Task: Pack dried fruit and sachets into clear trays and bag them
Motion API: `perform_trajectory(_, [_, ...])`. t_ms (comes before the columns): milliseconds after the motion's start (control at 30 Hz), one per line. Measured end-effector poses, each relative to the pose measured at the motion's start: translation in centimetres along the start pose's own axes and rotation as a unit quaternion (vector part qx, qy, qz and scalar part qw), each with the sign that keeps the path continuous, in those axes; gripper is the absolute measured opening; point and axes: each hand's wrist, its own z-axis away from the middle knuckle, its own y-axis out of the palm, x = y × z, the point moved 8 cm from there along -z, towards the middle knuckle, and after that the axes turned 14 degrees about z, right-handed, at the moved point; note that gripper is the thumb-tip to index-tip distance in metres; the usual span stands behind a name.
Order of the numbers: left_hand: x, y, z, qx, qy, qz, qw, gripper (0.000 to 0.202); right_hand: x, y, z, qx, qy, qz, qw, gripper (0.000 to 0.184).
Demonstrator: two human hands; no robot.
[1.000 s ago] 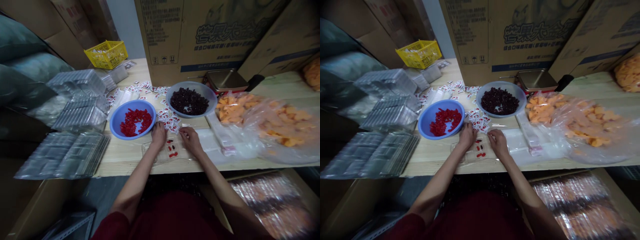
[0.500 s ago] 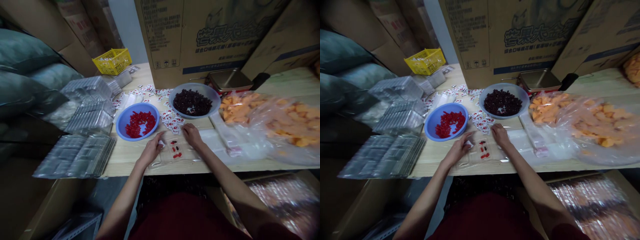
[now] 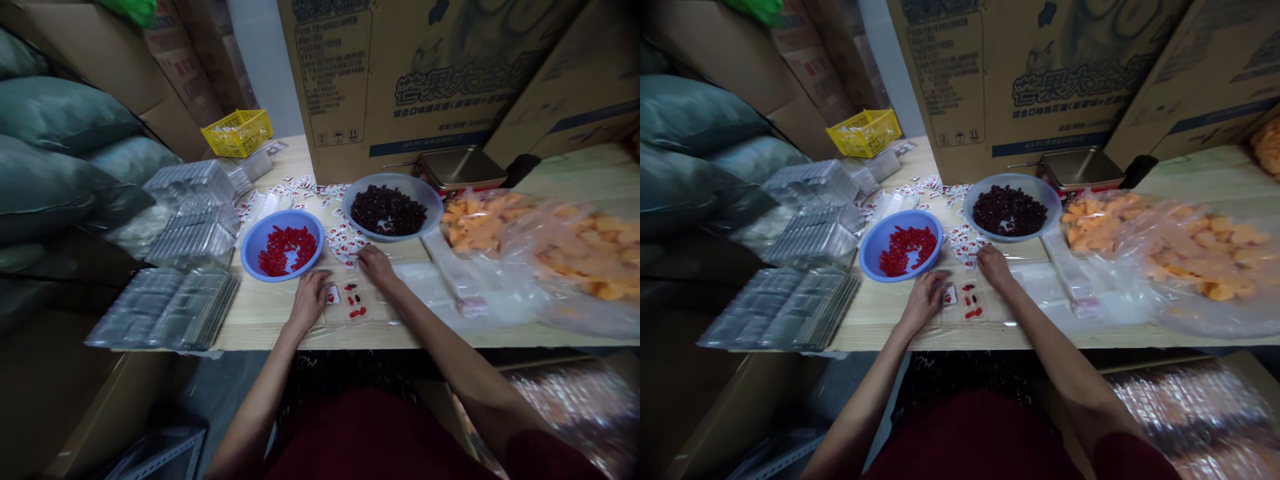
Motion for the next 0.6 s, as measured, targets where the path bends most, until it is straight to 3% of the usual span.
perform_trajectory(100, [-0.4,-1.3,0.0,-0.053,-0.024,0.035,0.998,0.02,-0.5,-1.7,1.0,-0.037,0.044,-0.042,0.997,0.015])
perform_trajectory(167, [-1.1,-1.5,-0.2,-0.071,-0.034,0.079,0.994,0.025,-0.2,-2.4,2.4,-0.03,0.077,-0.148,0.986,0.015])
perform_trajectory(267, [-2.5,-0.4,-0.7,-0.022,-0.047,0.159,0.986,0.039,2.5,-2.0,4.8,0.067,0.082,-0.332,0.937,0.02])
perform_trajectory(367, [-3.1,0.9,-0.9,0.053,-0.072,0.214,0.973,0.026,5.4,-1.5,7.1,0.132,0.07,-0.399,0.905,0.021])
perform_trajectory(467, [-2.3,0.7,0.0,0.056,-0.1,0.221,0.969,0.022,6.3,-1.9,9.0,0.091,0.089,-0.394,0.91,0.019])
perform_trajectory(600, [-0.9,0.5,2.3,0.05,-0.12,0.132,0.983,0.018,7.9,-3.1,11.9,0.008,0.056,-0.308,0.95,0.013])
